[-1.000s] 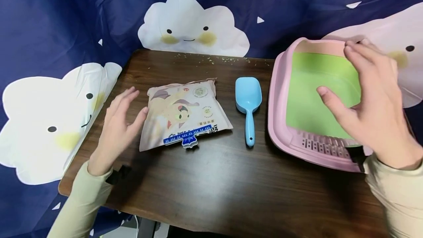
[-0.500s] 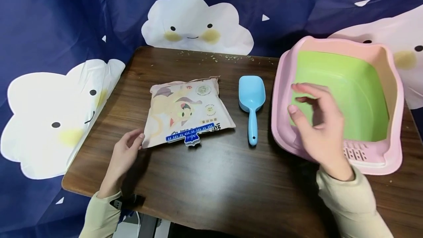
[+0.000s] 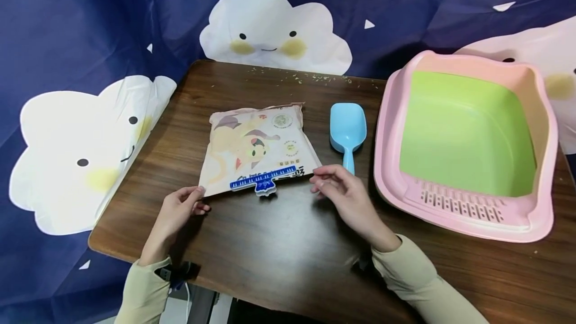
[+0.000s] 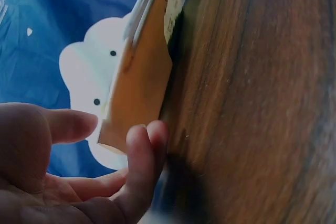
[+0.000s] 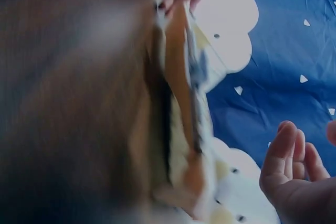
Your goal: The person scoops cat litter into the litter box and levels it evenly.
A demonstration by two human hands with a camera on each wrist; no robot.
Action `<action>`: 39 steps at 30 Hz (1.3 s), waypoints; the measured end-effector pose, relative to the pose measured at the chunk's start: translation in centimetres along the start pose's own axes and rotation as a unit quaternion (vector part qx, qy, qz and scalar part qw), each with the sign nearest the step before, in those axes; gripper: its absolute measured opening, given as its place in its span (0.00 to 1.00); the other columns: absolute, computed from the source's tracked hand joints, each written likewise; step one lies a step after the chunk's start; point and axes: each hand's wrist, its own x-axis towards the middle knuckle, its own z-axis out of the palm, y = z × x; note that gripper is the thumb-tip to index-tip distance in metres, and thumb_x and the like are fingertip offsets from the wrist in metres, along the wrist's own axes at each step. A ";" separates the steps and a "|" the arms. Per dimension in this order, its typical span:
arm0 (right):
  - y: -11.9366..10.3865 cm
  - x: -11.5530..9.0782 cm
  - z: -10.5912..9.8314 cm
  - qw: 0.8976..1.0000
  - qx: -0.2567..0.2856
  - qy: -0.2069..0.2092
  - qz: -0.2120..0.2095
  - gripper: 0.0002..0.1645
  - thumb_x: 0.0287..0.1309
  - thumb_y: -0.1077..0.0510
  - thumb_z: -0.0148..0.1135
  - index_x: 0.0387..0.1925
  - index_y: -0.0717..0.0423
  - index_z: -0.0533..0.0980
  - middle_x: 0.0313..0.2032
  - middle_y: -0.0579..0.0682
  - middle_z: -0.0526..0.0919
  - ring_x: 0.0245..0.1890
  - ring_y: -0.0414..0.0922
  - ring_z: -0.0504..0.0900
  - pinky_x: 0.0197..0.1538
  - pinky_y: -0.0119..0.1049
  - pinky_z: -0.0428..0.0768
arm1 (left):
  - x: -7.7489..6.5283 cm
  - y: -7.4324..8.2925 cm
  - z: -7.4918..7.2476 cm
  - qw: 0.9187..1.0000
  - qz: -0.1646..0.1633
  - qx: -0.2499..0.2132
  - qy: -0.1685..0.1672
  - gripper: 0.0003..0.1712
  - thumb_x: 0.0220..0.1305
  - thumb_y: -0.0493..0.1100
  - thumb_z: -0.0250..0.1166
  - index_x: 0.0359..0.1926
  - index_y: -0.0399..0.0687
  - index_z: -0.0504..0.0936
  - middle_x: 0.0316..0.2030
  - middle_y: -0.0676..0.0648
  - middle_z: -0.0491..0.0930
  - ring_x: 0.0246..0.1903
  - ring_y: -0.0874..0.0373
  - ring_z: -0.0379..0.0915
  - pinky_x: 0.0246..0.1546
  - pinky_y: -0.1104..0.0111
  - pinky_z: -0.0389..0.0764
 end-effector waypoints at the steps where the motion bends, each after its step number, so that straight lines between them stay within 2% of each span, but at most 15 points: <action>1: 0.2 0.2 0.3 0.999 0.012 -0.005 0.033 0.15 0.66 0.67 0.51 0.52 0.70 0.71 0.41 0.55 0.83 0.37 0.39 0.83 0.43 0.36 0.85 | 0.2 -0.1 0.1 1.000 -0.003 -0.017 -0.009 0.29 0.72 0.50 0.55 0.58 0.26 0.70 0.35 0.48 0.82 0.28 0.65 0.82 0.34 0.73 0.84; 4: 1.0 0.8 1.2 0.991 0.058 -0.016 0.121 0.17 0.69 0.62 0.50 0.54 0.70 0.69 0.41 0.54 0.82 0.36 0.40 0.82 0.43 0.36 0.84 | 0.6 -0.5 0.4 0.997 -0.011 -0.066 -0.035 0.28 0.73 0.48 0.53 0.54 0.21 0.70 0.31 0.51 0.83 0.26 0.65 0.82 0.32 0.73 0.84; 7: 1.8 1.2 1.7 0.978 0.101 -0.030 0.182 0.21 0.70 0.58 0.50 0.55 0.71 0.67 0.39 0.51 0.80 0.36 0.40 0.81 0.42 0.33 0.83 | 1.0 -0.7 0.7 0.992 -0.031 -0.112 -0.055 0.27 0.73 0.49 0.53 0.52 0.22 0.69 0.28 0.52 0.84 0.26 0.65 0.82 0.31 0.74 0.84; 11: 2.6 1.6 2.3 0.964 0.127 -0.051 0.228 0.24 0.71 0.55 0.49 0.57 0.72 0.66 0.40 0.50 0.79 0.36 0.40 0.81 0.42 0.31 0.82 | 1.2 -0.8 0.9 0.978 -0.063 -0.186 -0.063 0.22 0.72 0.47 0.54 0.51 0.28 0.69 0.26 0.51 0.86 0.25 0.64 0.82 0.30 0.75 0.83; 15: 3.4 2.0 2.9 0.955 0.131 -0.058 0.260 0.23 0.72 0.56 0.46 0.58 0.71 0.67 0.42 0.53 0.79 0.36 0.40 0.81 0.41 0.31 0.82 | 1.2 -0.7 1.2 0.961 -0.080 -0.257 -0.057 0.12 0.71 0.44 0.56 0.42 0.37 0.76 0.25 0.50 0.86 0.24 0.64 0.82 0.28 0.77 0.82; 19: 4.0 2.3 3.5 0.951 0.132 -0.059 0.273 0.22 0.72 0.57 0.45 0.57 0.70 0.67 0.40 0.51 0.79 0.35 0.40 0.81 0.40 0.31 0.81 | 1.0 -0.5 1.5 0.944 -0.085 -0.313 -0.053 0.10 0.72 0.40 0.55 0.34 0.45 0.81 0.23 0.48 0.85 0.22 0.63 0.81 0.26 0.79 0.81; 25: 4.7 2.8 4.5 0.951 0.127 -0.056 0.275 0.21 0.72 0.55 0.48 0.56 0.68 0.68 0.40 0.50 0.78 0.35 0.40 0.80 0.40 0.31 0.81 | 0.6 -0.3 2.5 0.921 -0.085 -0.377 -0.053 0.12 0.71 0.38 0.54 0.32 0.44 0.81 0.22 0.49 0.84 0.20 0.65 0.80 0.23 0.81 0.79; 30: 4.9 3.1 5.1 0.949 0.125 -0.053 0.284 0.22 0.71 0.52 0.50 0.55 0.67 0.70 0.41 0.53 0.78 0.34 0.40 0.80 0.39 0.31 0.81 | 0.4 0.0 4.0 0.909 -0.089 -0.405 -0.044 0.13 0.71 0.37 0.54 0.29 0.43 0.80 0.20 0.50 0.83 0.18 0.66 0.78 0.21 0.81 0.78; 35: 4.9 3.7 5.7 0.946 0.123 -0.054 0.293 0.22 0.71 0.50 0.49 0.53 0.64 0.71 0.44 0.57 0.78 0.34 0.41 0.80 0.40 0.32 0.82 | 0.4 0.4 5.6 0.897 -0.096 -0.431 -0.027 0.07 0.70 0.38 0.55 0.33 0.42 0.75 0.19 0.50 0.82 0.17 0.67 0.76 0.20 0.81 0.77; 39: 5.0 4.2 6.1 0.946 0.124 -0.057 0.294 0.21 0.70 0.49 0.51 0.49 0.64 0.72 0.39 0.53 0.79 0.32 0.41 0.80 0.38 0.32 0.82 | 0.1 0.4 6.5 0.890 -0.103 -0.444 -0.015 0.07 0.71 0.38 0.54 0.34 0.42 0.75 0.20 0.50 0.81 0.17 0.67 0.74 0.20 0.81 0.75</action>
